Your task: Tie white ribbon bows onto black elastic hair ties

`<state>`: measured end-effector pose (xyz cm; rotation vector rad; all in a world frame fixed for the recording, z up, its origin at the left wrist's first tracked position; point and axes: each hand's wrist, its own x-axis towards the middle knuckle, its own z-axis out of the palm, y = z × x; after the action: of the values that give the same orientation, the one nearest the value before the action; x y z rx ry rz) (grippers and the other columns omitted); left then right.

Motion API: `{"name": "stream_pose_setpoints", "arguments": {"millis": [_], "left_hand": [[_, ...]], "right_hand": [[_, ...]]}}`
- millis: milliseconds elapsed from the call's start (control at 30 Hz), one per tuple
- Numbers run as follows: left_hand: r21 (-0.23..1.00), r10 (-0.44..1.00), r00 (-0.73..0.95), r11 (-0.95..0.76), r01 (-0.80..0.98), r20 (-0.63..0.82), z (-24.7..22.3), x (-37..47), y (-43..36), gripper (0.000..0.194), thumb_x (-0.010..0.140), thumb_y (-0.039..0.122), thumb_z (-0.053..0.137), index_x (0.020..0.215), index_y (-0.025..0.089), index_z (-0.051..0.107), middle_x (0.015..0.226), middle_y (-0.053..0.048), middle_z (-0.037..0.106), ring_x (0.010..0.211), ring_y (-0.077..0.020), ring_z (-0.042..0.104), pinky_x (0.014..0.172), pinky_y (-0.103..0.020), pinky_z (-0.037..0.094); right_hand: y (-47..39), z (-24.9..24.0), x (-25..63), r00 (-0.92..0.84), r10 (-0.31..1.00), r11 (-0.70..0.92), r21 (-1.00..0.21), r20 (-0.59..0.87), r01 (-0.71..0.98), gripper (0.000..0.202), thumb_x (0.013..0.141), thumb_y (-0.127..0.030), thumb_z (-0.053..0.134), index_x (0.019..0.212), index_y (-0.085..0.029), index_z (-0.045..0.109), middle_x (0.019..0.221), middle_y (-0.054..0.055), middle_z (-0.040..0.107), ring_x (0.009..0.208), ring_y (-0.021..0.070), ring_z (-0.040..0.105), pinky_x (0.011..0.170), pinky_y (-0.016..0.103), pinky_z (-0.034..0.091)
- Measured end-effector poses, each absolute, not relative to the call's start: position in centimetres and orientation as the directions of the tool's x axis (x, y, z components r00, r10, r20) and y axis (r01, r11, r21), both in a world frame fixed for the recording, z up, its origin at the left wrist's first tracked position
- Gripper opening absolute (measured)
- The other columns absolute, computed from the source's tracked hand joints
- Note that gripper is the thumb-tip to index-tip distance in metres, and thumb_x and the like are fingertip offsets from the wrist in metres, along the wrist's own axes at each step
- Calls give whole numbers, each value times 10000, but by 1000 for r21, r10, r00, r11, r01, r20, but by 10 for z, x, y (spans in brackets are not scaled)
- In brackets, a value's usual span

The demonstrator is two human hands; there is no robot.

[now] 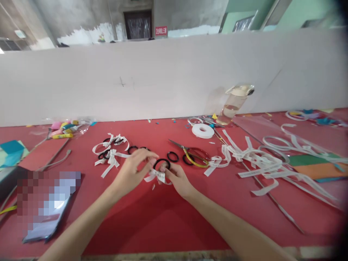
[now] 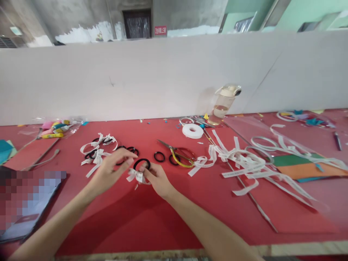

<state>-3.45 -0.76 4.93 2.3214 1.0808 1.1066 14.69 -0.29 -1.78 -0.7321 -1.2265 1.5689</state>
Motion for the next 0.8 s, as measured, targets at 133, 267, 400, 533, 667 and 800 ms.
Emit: {"name": "stream_pose_setpoints", "arguments": {"millis": [133,267,400,533,667,800], "left_hand": [[728,837,479,-499,471,263,38,-30,-4,243,975,357,515,1002,201,700,911,-45,660,853,-143,602,789,-269,478],[826,839,479,-449,340,258,26,-31,-2,217,929,378,592,959,182,680,928,-50,630,850,-142,580,796,-270,475],[877,844,484,-395,272,230,17,-32,-2,245,853,386,690,960,170,651,957,-60,628,826,-140,567,755,-267,476],[985,882,461,-153,77,101,11,-27,-4,228,867,378,677,901,169,593,828,-42,672,774,-149,622,779,-308,491],[993,960,280,4,-114,28,4,-24,-2,284,809,391,743,864,164,583,792,-12,671,737,-128,629,745,-273,485],[986,979,205,49,-157,-16,0,-24,0,300,823,434,722,832,158,604,749,14,648,693,-88,590,733,-233,460]], "right_hand": [[2,-21,147,-387,918,-27,-962,83,-272,514,729,-687,690,687,-194,549,569,-24,577,513,107,515,537,254,416],[6,-23,147,-348,936,-26,-980,46,-198,555,740,-730,643,663,-188,554,531,-16,567,478,99,469,490,248,347],[8,-24,148,-371,928,-28,-989,28,-143,572,780,-724,605,607,-181,564,467,-19,535,450,94,444,500,253,340],[9,-23,149,-399,912,9,-979,91,-201,569,827,-713,555,626,-181,569,505,-15,550,471,106,494,530,262,402],[8,-19,150,-405,904,47,-972,141,-232,460,775,-646,679,793,-196,586,664,-25,590,573,115,550,550,251,449],[7,-15,150,-367,924,42,-985,102,-169,350,731,-485,794,821,-208,599,748,-32,619,725,132,606,693,259,490]]}}
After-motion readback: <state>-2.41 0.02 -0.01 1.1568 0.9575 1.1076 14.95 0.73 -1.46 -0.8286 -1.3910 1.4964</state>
